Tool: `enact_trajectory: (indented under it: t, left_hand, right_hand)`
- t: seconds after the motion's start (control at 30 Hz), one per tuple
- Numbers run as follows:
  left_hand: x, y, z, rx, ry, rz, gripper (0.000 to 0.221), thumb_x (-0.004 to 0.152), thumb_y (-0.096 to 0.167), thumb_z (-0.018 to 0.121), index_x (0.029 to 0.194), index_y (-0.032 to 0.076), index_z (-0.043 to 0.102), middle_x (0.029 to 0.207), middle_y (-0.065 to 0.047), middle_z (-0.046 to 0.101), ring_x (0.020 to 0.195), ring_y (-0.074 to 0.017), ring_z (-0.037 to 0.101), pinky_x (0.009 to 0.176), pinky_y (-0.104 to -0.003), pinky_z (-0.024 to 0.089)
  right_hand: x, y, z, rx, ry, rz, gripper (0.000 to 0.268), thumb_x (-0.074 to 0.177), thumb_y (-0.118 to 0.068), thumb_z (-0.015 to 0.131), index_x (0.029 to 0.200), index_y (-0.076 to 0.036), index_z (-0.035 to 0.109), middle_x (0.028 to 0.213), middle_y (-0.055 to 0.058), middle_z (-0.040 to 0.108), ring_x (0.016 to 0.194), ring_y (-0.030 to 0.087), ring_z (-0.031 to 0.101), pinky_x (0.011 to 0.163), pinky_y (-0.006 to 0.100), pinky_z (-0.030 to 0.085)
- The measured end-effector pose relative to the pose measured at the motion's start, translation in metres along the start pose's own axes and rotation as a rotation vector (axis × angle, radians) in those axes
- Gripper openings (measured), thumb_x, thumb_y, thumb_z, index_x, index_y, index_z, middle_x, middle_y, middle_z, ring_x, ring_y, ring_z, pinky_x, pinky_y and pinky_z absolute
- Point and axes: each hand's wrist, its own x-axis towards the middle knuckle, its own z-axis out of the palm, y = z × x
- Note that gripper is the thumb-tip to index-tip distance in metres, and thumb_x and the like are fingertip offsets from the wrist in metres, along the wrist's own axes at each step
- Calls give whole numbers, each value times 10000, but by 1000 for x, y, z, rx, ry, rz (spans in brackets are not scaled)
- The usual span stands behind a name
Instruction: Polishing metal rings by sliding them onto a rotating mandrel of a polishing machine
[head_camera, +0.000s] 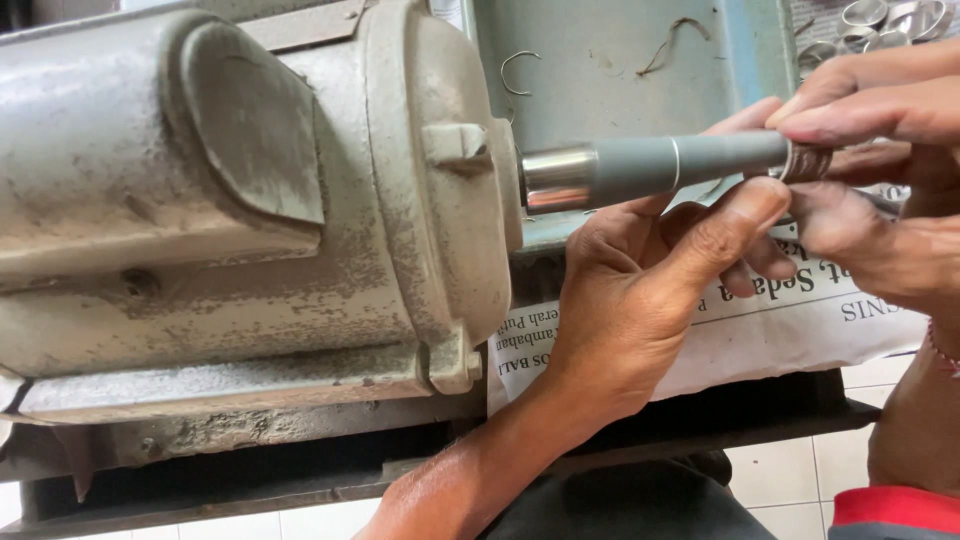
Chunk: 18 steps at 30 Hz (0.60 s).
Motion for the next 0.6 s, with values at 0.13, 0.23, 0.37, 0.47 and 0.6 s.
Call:
enact_trajectory:
  t: [0.13,0.23,0.37,0.47,0.6]
  left_hand:
    - [1,-2,1,-53,19,11,533,1012,246,699,1491,28,614,953,26,706,793,-73,663,700,-197,515]
    - [1,0,3,-39,26,4,535,1005,247,689,1489,32,609,911,29,687,788,-67,647,707,-200,502]
    - [1,1,4,-24,26,12,524,1006,234,680,1479,21,608,882,23,674,775,-71,646,694,-199,492]
    - [0,0,4,-24,26,11,514,1010,236,684,1473,25,615,906,20,687,777,-75,652,696,-202,497]
    - [0,1,5,6,33,10,528,1003,253,682,1480,37,614,909,37,691,764,-58,639,708,-185,498]
  right_hand:
    - [-4,-6,-2,21,-8,-40,178,1050,141,593,1208,154,511,1140,282,592,1138,407,786,671,321,631]
    - [0,-10,-4,53,-34,-58,233,1017,87,591,1229,113,498,1092,271,607,1234,432,812,709,297,631]
    - [2,-14,-2,74,-34,-12,174,1018,83,581,1177,121,521,961,255,584,1148,412,818,608,291,617]
    - [2,-12,-3,66,-25,-39,180,1018,91,591,1181,129,523,984,277,584,1113,410,807,611,291,604]
    - [0,-1,-9,-1,-39,-56,206,989,79,618,1176,152,569,997,270,605,840,281,642,644,288,498]
